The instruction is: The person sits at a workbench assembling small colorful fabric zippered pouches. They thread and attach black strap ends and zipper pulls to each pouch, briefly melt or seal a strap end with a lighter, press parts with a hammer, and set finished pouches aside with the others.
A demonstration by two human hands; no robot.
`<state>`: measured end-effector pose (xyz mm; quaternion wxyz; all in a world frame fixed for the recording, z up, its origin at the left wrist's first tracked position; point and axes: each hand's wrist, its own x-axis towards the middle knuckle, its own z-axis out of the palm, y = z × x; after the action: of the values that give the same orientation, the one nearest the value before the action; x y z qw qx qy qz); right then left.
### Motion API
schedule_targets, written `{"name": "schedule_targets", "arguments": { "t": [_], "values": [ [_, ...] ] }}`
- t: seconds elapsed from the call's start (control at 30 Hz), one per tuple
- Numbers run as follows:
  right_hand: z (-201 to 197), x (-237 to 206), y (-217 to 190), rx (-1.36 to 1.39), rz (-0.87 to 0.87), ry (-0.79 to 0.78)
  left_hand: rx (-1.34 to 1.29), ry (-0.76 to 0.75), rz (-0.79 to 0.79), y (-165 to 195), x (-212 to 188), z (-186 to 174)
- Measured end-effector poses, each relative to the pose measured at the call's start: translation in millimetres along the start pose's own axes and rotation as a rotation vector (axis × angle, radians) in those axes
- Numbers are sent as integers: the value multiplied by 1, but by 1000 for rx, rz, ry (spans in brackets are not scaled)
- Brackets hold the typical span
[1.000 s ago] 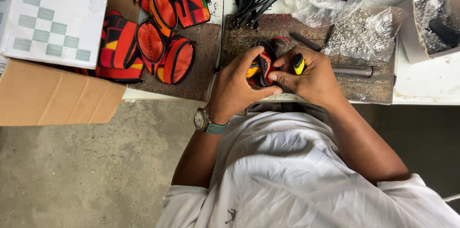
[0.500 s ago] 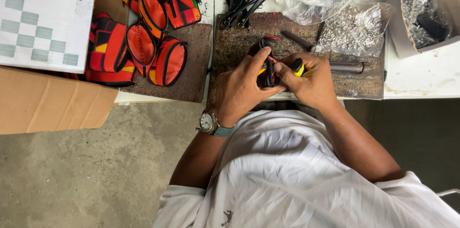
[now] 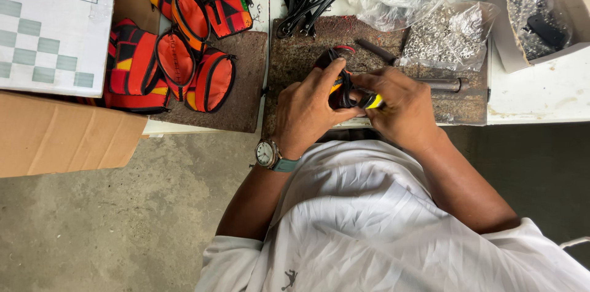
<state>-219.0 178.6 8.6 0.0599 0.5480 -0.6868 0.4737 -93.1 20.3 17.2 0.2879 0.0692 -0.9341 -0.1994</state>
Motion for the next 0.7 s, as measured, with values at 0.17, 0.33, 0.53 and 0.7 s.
{"name": "schedule_targets", "arguments": {
  "t": [0.17,0.33,0.53,0.7],
  "values": [
    [-7,7,5,-158,-103,-104,-5,-56,1,-1,2,-5],
    [14,4,25,186,89,-4,33,-31,-5,0,2,-11],
    [42,-1,41,670,556,-19,-159,14,-6,-4,3,-14],
    [30,2,24,315,294,84,-240,-14,-90,-4,3,-16]
  ]
}}
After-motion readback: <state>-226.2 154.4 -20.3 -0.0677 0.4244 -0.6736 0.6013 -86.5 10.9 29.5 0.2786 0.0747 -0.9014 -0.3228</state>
